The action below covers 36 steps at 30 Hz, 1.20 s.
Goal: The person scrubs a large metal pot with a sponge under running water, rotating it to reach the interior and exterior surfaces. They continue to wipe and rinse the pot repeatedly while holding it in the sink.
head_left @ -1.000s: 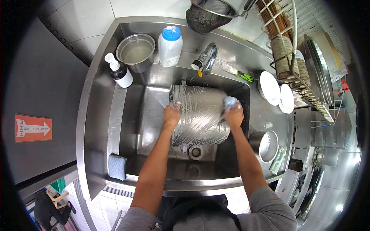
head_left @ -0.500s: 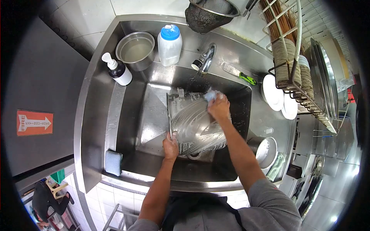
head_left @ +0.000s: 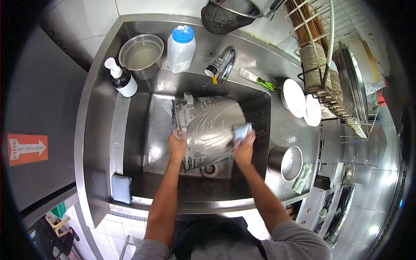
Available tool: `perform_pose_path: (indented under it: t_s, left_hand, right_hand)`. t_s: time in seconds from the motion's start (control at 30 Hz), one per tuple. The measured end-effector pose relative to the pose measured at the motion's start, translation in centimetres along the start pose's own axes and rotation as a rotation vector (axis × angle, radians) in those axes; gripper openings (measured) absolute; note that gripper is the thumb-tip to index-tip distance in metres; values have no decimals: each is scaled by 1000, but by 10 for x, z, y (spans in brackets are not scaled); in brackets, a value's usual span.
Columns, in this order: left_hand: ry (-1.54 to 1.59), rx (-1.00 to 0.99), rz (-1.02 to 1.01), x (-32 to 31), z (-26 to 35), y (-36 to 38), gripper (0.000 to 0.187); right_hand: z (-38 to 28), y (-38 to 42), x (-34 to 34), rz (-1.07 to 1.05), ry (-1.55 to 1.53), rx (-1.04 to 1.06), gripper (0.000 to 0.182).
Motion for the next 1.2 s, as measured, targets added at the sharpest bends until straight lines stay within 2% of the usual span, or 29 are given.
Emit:
perform_pose_path:
  t_s: [0.03,0.07,0.13,0.2,0.23,0.27,0.3,0.37,0.43,0.5,0.53,0.6,0.63,0.67,0.7,0.73,0.77,0.8,0.9,0.97,1.0,1.07,1.1,1.13,1.17,1.2]
  left_hand:
    - [-4,4,-10,7,-1,1,28]
    - [-11,18,-39,14,0,0,26]
    - [-121,-18,-72,26,6,-5,26]
    - [-88,-102,-26,31,7,-10,27]
    - [-55,-167,15,35,6,-6,27]
    - [-67,-144,10,36,3,1,27]
    - [-119,-79,6,37,2,3,28]
    - [-163,-49,0,37,5,-7,28]
    - [-224,-32,-9,36,0,-6,29]
    - [-163,-55,-13,35,0,-4,28]
    - [-128,-100,1,34,2,-4,28]
    - [-104,-162,24,33,0,-13,27]
    - [-105,-185,29,32,-7,-15,31]
    - [-109,-197,34,33,-12,-10,34]
    - [-125,-182,33,36,-11,-2,34]
    - [-164,-138,24,36,-4,-1,34]
    - [-197,-111,18,35,3,-8,34]
    - [-310,-132,16,37,3,-8,35]
    - [-189,-168,2,36,5,-11,36]
    - [-176,-158,-7,34,5,-12,36]
    - [-174,-171,-11,35,8,-11,35]
    - [-180,-190,-11,38,9,-11,34]
    - [-158,-184,-11,39,7,-9,33]
    - [-132,-178,-8,38,5,-7,32]
    - [-133,-178,-1,37,4,-6,32]
    - [-123,-177,-13,37,3,-4,32]
  right_hand:
    - [-19,16,12,-42,-52,-97,62]
    - [-24,21,8,-41,-48,-101,62]
    - [-22,32,-9,-155,174,-173,63]
    - [-8,-29,-51,-109,73,-133,59]
    - [-13,-69,-71,-253,25,-221,53]
    - [15,-79,-129,-491,117,-24,46]
    - [-20,-110,-105,-412,13,-255,43]
    - [-39,-91,-76,-145,-96,-93,50]
    - [-48,-25,-36,-63,52,-69,59]
    - [-70,53,-8,-354,289,52,64]
    - [-70,50,-14,-345,288,58,64]
    - [-72,37,-27,-136,186,-19,65]
    - [-70,0,-41,-27,214,-5,65]
    - [-58,-38,-62,-23,264,-46,62]
    - [-43,-71,-84,-144,223,-178,58]
    - [-43,-105,-92,-359,72,-446,54]
    - [-41,-96,-92,-353,62,-450,54]
    - [-43,-80,-82,-237,9,-338,55]
    - [-56,10,-26,33,37,-35,58]
    - [-71,61,-1,-138,74,-190,60]
    - [-64,54,-11,-137,71,-183,60]
    - [-7,27,-43,61,-82,-587,60]
    - [3,-13,-60,-19,-35,-475,58]
    - [-19,-69,-64,-246,-99,-428,56]
    - [-10,-102,-95,-270,-37,-253,51]
    - [4,-123,-133,-399,-14,-72,51]
Point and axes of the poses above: each hand's wrist, its own y-axis away from the middle knuckle, its own x-axis out of the back of the hand, z = x × y, the point moved 6 cm from there along -y, towards the middle knuckle, and after that the axes turned 14 degrees about z, right-handed, at the moved point
